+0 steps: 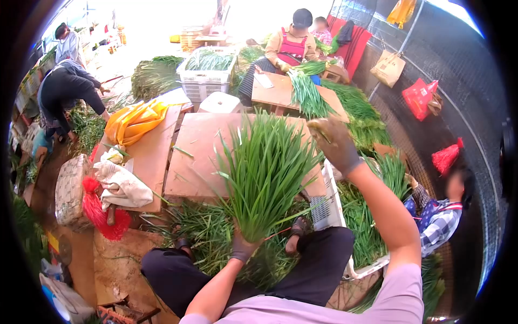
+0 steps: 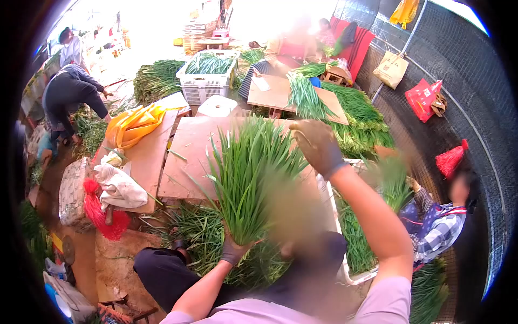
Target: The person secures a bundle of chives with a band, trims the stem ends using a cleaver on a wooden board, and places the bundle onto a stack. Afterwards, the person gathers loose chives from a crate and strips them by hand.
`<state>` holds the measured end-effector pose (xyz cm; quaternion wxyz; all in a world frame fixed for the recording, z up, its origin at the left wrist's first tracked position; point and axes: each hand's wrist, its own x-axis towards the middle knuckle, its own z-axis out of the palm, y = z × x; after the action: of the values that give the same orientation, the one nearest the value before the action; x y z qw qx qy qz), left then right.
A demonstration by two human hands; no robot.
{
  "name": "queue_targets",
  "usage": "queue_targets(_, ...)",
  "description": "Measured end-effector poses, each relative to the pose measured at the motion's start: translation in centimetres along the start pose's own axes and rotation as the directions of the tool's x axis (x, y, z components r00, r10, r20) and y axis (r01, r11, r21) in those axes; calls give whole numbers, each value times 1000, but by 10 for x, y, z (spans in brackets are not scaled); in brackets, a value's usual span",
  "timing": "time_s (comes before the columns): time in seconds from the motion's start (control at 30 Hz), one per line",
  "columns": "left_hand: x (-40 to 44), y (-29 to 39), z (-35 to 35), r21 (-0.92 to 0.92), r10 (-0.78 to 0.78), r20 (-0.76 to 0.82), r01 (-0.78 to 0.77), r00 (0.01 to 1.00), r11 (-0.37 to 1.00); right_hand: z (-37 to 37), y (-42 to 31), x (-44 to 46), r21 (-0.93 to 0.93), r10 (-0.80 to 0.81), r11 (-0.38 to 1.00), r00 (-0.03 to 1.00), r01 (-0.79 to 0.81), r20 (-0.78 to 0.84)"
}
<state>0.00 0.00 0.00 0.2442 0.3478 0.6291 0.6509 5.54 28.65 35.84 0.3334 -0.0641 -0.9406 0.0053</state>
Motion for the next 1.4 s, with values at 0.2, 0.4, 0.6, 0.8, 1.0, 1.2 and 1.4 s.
queue_targets(0.2,6,-10,0,48,63,61,-66,996,997,38,35,47,25,36,999,959,-45,281)
queue_targets(0.4,-3,-3,2,-72,-29,23,31,999,997,65,77,39,-123,506,852,742,-509,440)
queue_targets(0.6,3,6,-5,-43,-102,78,106,992,993,77,92,24,97,476,793,712,-601,517)
queue_targets(0.8,2,-6,-4,-118,-117,16,118,993,986,82,105,39,228,376,806,770,-546,516)
queue_targets(1.0,8,-5,-7,-80,-135,43,138,990,987,106,112,35,255,81,930,823,-265,562)
queue_targets(1.2,11,-4,-7,-61,-134,50,137,990,989,102,94,34,125,135,958,792,-257,596)
queue_targets(1.4,9,-1,-7,-51,-121,45,124,992,991,101,85,27,-98,79,994,885,-38,460)
